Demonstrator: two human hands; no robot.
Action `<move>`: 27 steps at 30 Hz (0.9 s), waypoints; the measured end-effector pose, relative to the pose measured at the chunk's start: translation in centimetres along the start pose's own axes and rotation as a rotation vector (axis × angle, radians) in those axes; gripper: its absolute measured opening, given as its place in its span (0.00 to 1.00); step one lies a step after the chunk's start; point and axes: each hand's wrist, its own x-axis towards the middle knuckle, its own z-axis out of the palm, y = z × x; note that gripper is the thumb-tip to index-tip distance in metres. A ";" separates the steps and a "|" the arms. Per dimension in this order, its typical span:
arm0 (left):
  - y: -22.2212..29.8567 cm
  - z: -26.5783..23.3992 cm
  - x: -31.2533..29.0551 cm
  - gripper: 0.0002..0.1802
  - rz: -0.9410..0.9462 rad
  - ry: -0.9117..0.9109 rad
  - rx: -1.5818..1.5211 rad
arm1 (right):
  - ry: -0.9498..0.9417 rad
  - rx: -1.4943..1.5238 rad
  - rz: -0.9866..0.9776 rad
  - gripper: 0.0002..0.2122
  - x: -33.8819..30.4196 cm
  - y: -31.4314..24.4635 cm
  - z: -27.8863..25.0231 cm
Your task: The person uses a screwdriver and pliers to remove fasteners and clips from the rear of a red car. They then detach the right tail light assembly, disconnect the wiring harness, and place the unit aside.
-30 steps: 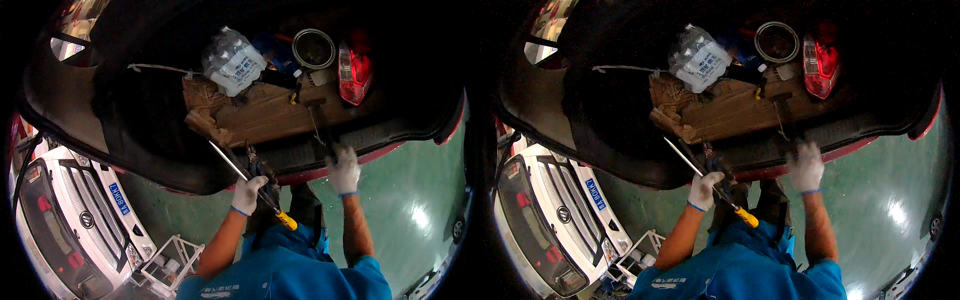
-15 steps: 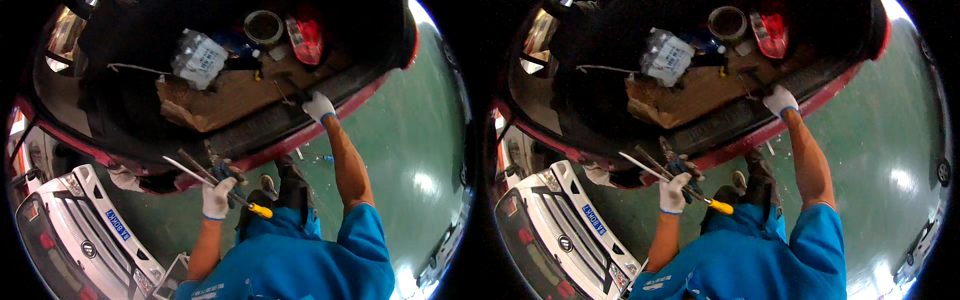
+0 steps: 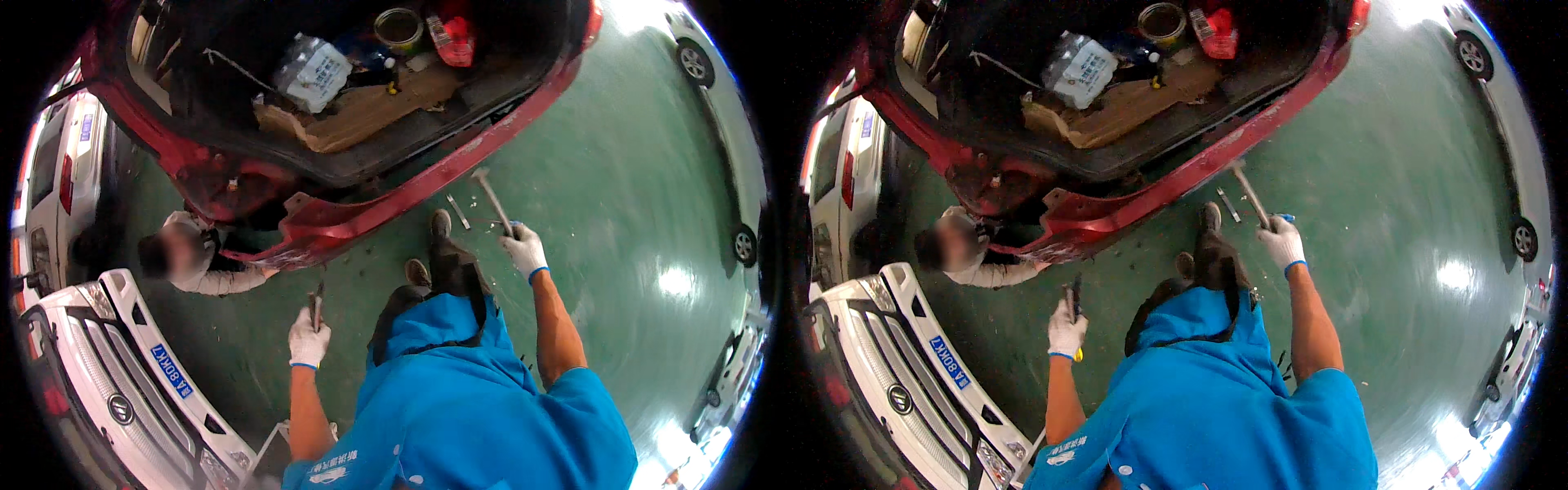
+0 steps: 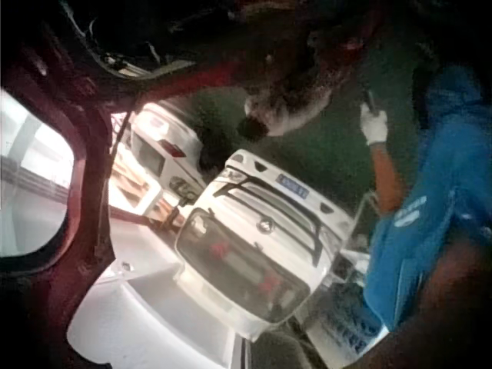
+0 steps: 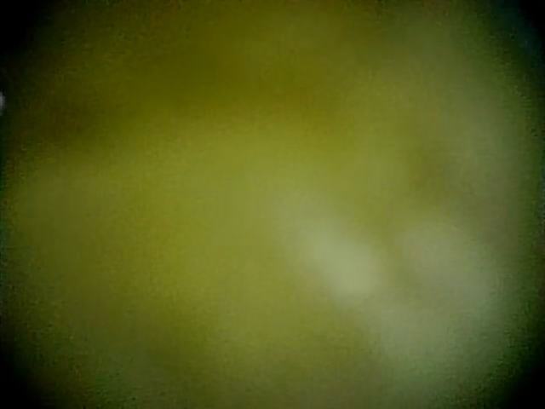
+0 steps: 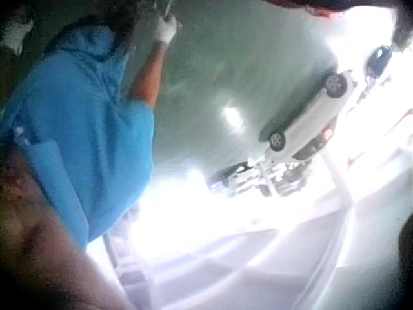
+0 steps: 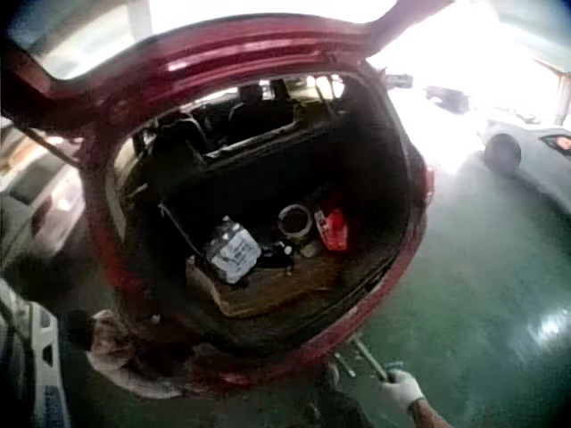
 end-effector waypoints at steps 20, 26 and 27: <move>-0.4 19.0 -9.7 0.18 -0.387 -0.607 -0.059 | -0.199 0.283 0.681 0.10 -20.0 43.7 0.2; 11.1 16.9 -10.4 0.27 -0.087 -0.415 0.047 | -0.259 0.214 0.492 0.07 -16.0 43.8 -6.9; 13.5 16.2 -11.6 0.27 -0.085 -0.413 0.065 | -0.261 0.110 0.466 0.09 -15.9 41.3 -8.7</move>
